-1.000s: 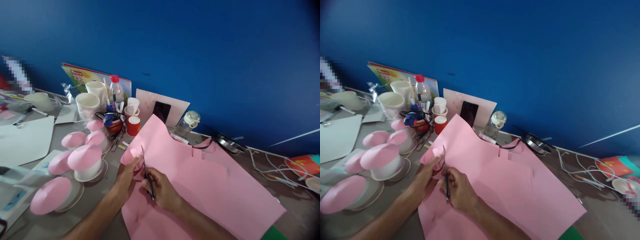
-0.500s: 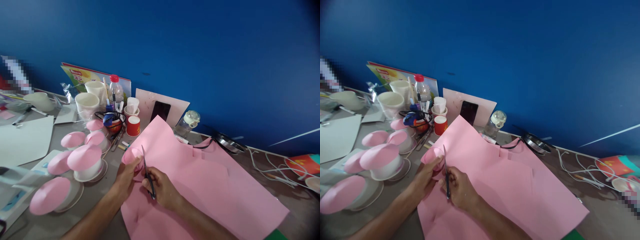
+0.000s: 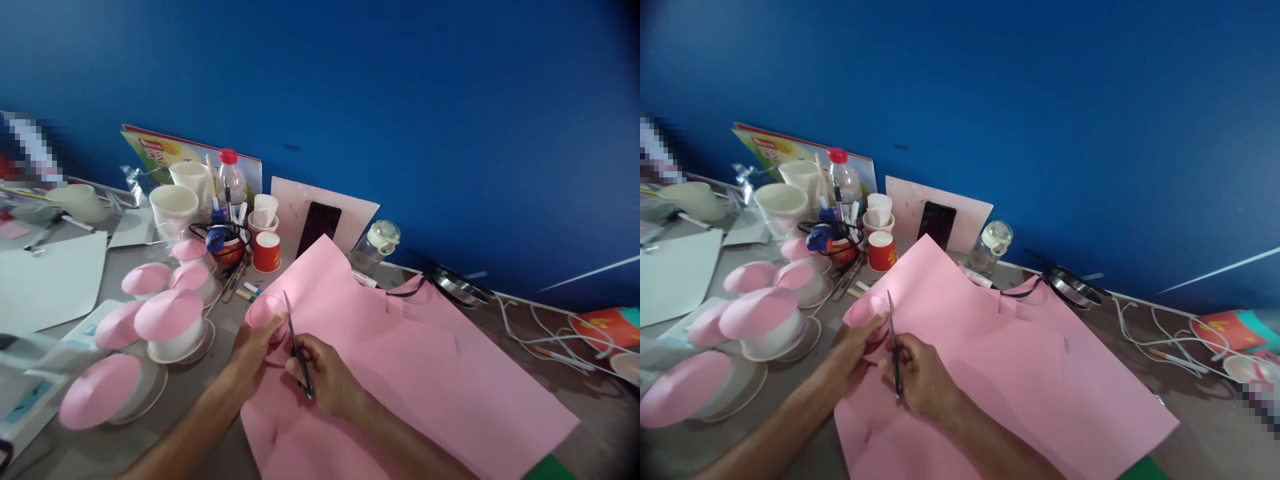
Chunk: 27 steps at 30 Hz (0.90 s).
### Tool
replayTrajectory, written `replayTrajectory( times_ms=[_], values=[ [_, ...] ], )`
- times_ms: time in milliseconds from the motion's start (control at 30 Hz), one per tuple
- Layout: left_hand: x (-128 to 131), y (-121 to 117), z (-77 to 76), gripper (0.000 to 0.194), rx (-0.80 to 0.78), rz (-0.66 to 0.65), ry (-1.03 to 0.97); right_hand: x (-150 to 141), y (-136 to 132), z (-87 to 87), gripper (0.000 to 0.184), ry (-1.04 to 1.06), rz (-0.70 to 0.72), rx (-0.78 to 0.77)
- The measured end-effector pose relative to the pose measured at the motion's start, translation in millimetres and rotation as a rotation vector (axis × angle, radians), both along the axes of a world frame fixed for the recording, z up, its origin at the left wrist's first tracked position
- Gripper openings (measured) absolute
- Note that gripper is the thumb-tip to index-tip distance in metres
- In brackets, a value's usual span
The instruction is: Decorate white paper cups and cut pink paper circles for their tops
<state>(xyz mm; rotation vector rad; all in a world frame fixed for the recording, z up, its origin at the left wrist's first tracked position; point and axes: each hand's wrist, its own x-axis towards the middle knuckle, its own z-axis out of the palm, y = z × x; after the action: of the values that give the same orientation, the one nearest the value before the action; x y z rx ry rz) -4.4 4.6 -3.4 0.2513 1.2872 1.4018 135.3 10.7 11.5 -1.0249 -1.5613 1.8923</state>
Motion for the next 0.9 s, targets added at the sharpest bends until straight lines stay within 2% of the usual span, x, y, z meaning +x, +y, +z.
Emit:
replayTrajectory(
  times_ms=[367, 667, 900],
  values=[
    [-1.7, 0.3, 2.6, 0.027, -0.035, -0.034, 0.037, 0.4, 1.4, 3.8, 0.034, 0.024, -0.016, -0.060],
    [0.1, -0.2, -0.2, 0.031, -0.056, -0.032, 0.041, 2.6, 2.4, 1.3, 0.038, 0.052, 0.035, 0.046],
    [-0.2, -0.1, -0.3, 0.032, -0.058, -0.049, 0.030, 2.5, 2.4, 1.4, 0.038, 0.028, 0.033, 0.052]
  ],
)
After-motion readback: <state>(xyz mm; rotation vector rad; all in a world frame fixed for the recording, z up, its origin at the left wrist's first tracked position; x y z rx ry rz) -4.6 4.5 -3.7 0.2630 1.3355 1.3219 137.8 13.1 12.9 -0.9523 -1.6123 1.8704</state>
